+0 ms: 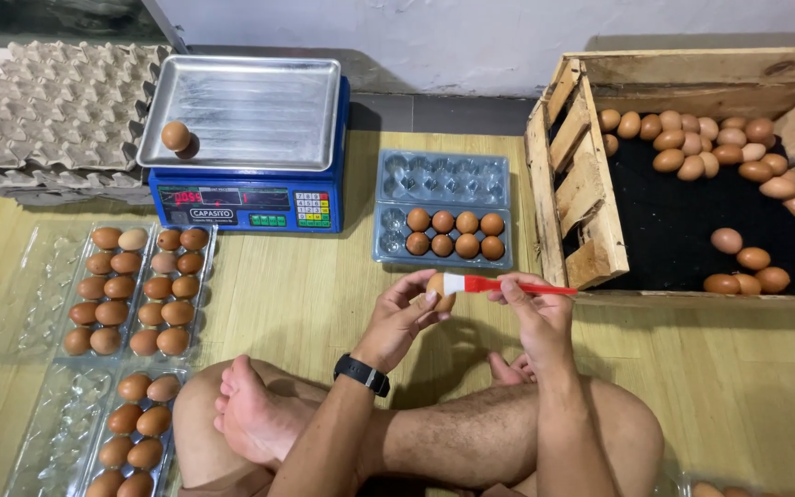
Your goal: Sorting, cleaning with a brush, weighing, and packing eggs from a wooden crate into plastic cartons.
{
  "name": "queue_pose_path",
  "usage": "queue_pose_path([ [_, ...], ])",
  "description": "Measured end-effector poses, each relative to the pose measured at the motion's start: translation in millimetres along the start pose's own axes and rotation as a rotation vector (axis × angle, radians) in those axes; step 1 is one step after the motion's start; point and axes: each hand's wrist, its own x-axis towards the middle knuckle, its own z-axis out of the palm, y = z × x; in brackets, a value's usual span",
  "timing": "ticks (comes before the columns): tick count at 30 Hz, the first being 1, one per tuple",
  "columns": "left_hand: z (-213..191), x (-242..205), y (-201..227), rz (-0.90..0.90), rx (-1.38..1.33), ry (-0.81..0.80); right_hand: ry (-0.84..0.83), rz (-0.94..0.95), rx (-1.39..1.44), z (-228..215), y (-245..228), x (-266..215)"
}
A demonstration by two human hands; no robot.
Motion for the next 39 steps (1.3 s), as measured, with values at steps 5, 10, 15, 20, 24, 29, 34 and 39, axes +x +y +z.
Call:
queue_pose_path([
  [5,-3,-1,-1,0.001,-0.008,0.008,-0.061,0.016,0.015,-8,12,2],
  [10,5,-8,6,0.005,-0.031,-0.006,-0.028,0.003,0.013,-1,8,-2],
  [15,3,-10,8,-0.012,-0.057,-0.012,-0.028,0.035,0.039,-13,26,1],
  [20,5,-14,11,-0.001,-0.060,-0.032,-0.007,0.038,0.084,-11,30,-2],
  [24,7,-20,11,-0.034,-0.047,-0.060,0.045,-0.002,0.021,6,3,-6],
  [29,-8,-10,3,-0.006,-0.099,-0.049,-0.028,0.016,0.109,-22,54,2],
  [34,-2,-11,6,-0.007,-0.101,-0.046,0.012,0.004,0.084,-2,24,-5],
  [39,7,-20,13,-0.003,-0.098,-0.034,-0.034,-0.025,0.114,-18,50,-2],
])
